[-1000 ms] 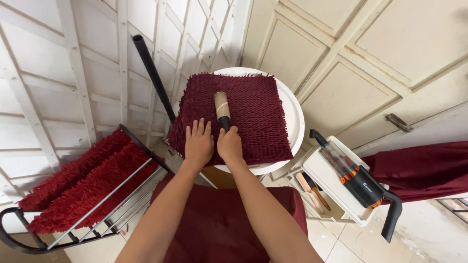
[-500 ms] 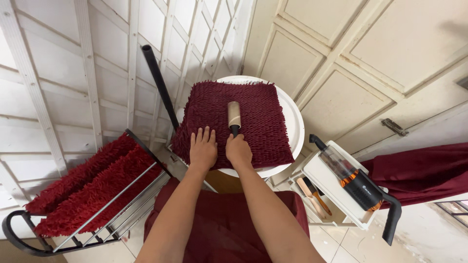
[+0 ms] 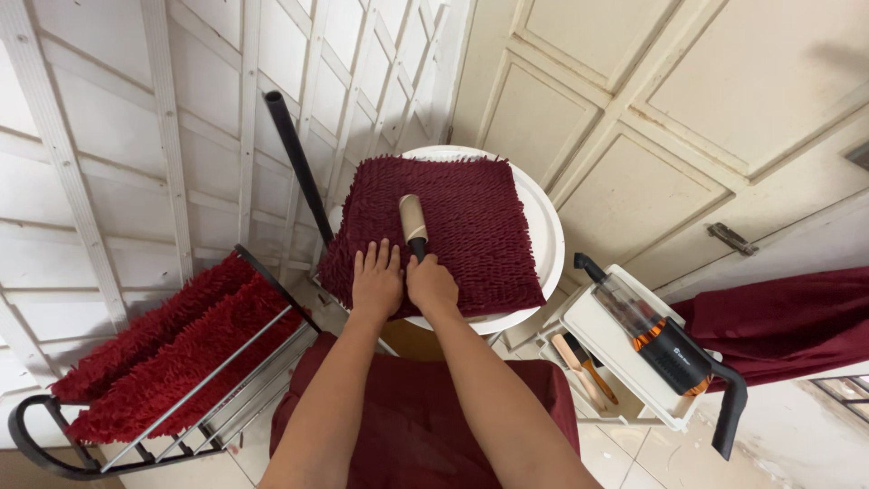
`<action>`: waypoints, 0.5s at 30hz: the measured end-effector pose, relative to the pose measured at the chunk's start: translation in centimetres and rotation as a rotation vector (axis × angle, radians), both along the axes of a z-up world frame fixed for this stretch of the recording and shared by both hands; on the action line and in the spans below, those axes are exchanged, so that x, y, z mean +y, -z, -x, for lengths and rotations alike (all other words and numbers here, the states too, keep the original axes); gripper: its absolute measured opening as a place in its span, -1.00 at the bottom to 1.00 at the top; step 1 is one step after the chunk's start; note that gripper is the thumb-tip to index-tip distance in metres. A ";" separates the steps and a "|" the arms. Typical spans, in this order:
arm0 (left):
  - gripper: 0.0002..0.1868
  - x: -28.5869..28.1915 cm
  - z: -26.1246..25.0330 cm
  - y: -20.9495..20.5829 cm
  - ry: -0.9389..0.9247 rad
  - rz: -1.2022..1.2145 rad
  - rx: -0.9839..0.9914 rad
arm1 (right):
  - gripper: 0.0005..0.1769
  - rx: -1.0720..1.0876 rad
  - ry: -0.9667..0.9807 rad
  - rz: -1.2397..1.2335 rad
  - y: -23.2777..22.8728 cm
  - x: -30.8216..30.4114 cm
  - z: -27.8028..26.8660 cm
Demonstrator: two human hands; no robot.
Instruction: The person cleans a red shag rug on a white stool by first brushing it with a wooden brush and then repeatedly running a lint roller over the surface to remove debris.
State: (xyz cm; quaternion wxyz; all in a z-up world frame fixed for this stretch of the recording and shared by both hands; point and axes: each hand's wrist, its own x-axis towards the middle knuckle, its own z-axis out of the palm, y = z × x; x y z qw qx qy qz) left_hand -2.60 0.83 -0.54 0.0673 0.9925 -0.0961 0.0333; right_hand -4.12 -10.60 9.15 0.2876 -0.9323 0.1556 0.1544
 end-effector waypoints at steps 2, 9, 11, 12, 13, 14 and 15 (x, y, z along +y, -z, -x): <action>-0.39 -0.1 -0.1 0.3 -0.005 0.043 -0.009 | -0.38 0.004 0.033 0.007 -0.1 -0.5 0.1; -0.39 -0.1 0.3 0.1 0.003 0.025 -0.023 | -0.38 -0.014 0.094 -0.107 0.0 -1.9 -0.8; -0.39 0.1 -0.2 -0.1 0.019 0.006 0.000 | -0.38 -0.069 0.138 -0.159 0.1 -1.8 -0.7; -0.38 0.3 -0.4 0.0 0.020 -0.005 -0.001 | -0.38 -0.070 0.149 -0.165 0.3 -1.4 -0.9; -0.38 0.0 -0.2 0.3 0.019 -0.009 0.003 | -0.40 -0.116 0.117 -0.146 0.5 -0.9 -0.7; -0.38 0.0 -0.1 0.6 0.028 -0.009 0.007 | -0.42 -0.163 0.085 -0.126 0.7 -0.5 -0.4; -0.38 0.1 -0.3 0.6 0.020 0.004 0.010 | -0.42 -0.162 0.090 -0.126 0.6 -0.3 -0.3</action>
